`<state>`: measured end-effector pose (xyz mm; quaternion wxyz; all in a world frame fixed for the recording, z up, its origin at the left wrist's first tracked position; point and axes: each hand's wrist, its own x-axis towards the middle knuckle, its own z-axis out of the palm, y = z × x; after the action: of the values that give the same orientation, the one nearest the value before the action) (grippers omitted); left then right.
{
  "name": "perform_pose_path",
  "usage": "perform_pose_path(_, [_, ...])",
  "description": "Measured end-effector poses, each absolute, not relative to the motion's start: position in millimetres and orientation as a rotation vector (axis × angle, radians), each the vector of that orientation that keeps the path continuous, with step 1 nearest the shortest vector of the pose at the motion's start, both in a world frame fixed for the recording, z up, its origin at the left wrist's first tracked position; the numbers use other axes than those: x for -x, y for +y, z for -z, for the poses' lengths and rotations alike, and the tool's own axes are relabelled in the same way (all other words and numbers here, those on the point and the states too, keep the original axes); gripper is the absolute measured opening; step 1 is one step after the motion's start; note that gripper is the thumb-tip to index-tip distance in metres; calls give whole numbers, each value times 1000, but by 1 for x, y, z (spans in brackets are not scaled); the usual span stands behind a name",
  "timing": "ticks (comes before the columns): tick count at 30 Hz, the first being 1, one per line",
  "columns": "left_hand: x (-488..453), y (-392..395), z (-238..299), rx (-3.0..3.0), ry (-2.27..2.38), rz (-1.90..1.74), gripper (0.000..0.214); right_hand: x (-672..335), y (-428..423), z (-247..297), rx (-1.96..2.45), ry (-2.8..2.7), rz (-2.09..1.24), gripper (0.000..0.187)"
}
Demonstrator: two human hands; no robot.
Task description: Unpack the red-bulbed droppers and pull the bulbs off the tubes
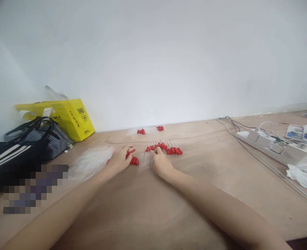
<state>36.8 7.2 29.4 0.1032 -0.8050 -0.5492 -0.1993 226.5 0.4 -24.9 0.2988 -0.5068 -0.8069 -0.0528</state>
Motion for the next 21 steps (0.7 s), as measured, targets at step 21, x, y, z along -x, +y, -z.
perform_pose_path(21, [-89,66,-31,2292,-1996,232,32,-236,-17,21,1325,-2118,313,19])
